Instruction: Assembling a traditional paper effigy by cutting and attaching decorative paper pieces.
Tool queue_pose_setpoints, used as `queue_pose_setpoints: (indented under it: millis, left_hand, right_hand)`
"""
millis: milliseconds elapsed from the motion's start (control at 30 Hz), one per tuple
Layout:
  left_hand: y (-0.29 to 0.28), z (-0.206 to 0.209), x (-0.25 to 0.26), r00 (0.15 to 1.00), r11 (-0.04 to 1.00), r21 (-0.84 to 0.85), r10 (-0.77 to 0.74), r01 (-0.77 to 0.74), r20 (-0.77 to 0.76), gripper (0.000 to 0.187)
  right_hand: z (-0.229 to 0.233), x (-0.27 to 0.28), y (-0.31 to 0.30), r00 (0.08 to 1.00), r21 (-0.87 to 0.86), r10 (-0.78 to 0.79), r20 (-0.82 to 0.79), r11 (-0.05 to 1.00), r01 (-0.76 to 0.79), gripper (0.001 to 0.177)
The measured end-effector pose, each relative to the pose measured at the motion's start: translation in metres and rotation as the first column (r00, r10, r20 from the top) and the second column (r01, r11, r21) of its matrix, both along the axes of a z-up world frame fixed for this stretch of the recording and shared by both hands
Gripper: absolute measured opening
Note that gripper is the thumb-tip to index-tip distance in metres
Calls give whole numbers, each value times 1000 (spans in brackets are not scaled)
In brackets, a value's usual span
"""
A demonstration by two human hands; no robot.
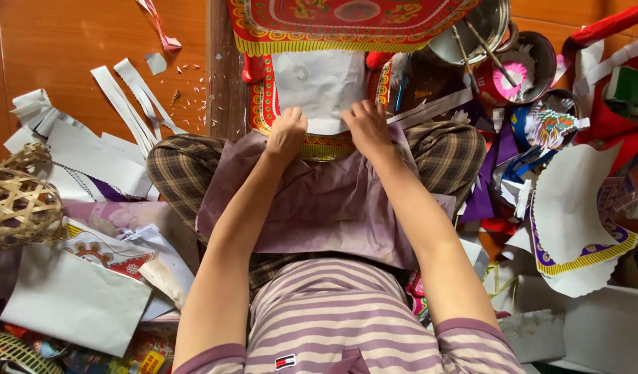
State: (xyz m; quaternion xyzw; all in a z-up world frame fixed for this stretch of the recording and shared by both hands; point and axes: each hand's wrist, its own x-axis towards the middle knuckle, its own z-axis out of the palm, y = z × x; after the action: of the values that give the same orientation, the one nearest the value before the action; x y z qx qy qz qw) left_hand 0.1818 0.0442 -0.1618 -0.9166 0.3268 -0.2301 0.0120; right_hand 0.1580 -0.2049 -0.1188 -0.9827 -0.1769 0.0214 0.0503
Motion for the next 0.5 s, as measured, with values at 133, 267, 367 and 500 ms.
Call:
queue_pose_setpoints:
  millis: [133,267,367,500]
  left_hand:
    - [7,-25,-4,987,998,-21,57,-61,-149,6]
    - [17,-35,-4,971,975,16,223,-222,-87,12]
    - [25,-12,9,568,885,-18,282,-465,-773,10]
    - [25,13,4,390,754,-4,335,-657,-858,11]
  right_hand:
    - [-6,3,0,993,133,10,-115,991,6,13]
    - [-34,4,-16,935,188,-213,-285,944,272,14]
    - [-53,7,-25,905,120,-316,-284,925,361,9]
    - [-7,7,-12,892,98,-359,-274,912,397,5]
